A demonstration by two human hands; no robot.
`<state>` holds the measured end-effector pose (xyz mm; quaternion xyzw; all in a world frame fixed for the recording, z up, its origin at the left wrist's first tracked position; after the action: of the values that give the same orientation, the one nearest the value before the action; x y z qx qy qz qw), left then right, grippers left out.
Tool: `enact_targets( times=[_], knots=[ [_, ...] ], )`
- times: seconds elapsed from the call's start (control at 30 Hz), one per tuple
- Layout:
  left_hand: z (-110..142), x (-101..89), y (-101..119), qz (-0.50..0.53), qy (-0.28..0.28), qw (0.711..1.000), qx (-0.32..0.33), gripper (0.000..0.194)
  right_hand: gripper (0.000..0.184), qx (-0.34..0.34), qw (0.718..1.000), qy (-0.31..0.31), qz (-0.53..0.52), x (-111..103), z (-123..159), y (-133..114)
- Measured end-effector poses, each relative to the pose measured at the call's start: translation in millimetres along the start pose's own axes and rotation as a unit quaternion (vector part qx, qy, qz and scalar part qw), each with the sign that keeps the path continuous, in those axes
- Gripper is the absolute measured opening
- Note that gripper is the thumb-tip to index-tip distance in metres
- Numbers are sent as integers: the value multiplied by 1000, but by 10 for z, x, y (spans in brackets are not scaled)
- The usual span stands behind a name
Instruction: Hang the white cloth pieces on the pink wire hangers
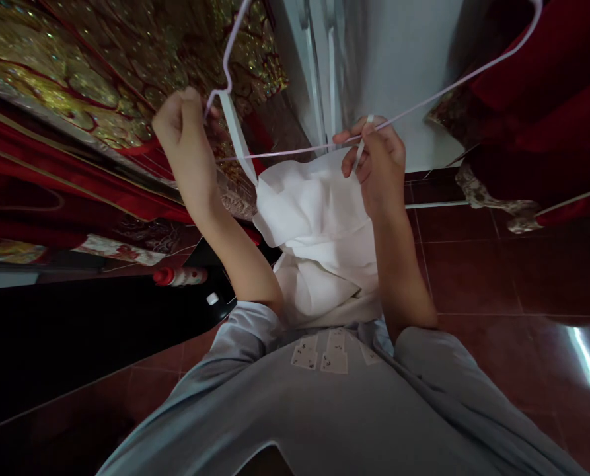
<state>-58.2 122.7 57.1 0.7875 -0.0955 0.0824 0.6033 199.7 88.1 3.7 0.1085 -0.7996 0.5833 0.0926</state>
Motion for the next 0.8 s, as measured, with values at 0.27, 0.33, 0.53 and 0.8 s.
enact_targets(
  times=[0.27,0.33,0.53,0.8],
  knots=[
    [441,103,-446,156,29,985,67,40,26,-7,999,2,-39,70,23,-32],
    [482,179,-448,150,28,984,88,36,24,-16,999,2,-43,81,29,-89],
    [400,122,-336,95,18,991,97,32,23,-21,1000,19,2,-21,-78,-87],
    [329,38,-276,84,-10,992,91,34,41,-146,957,244,51,-781,188,-548]
  ],
)
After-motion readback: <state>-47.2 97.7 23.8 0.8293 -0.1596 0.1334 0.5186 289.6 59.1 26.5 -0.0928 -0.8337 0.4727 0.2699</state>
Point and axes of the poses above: each hand's wrist, its own z-axis away from the middle knuckle, its own x-axis out of the palm, y = z × x, the point moved 8 cm from there along -z, towards the middle knuckle, and after that the axes turned 13 degrees about -y, right-handed, at the moved point
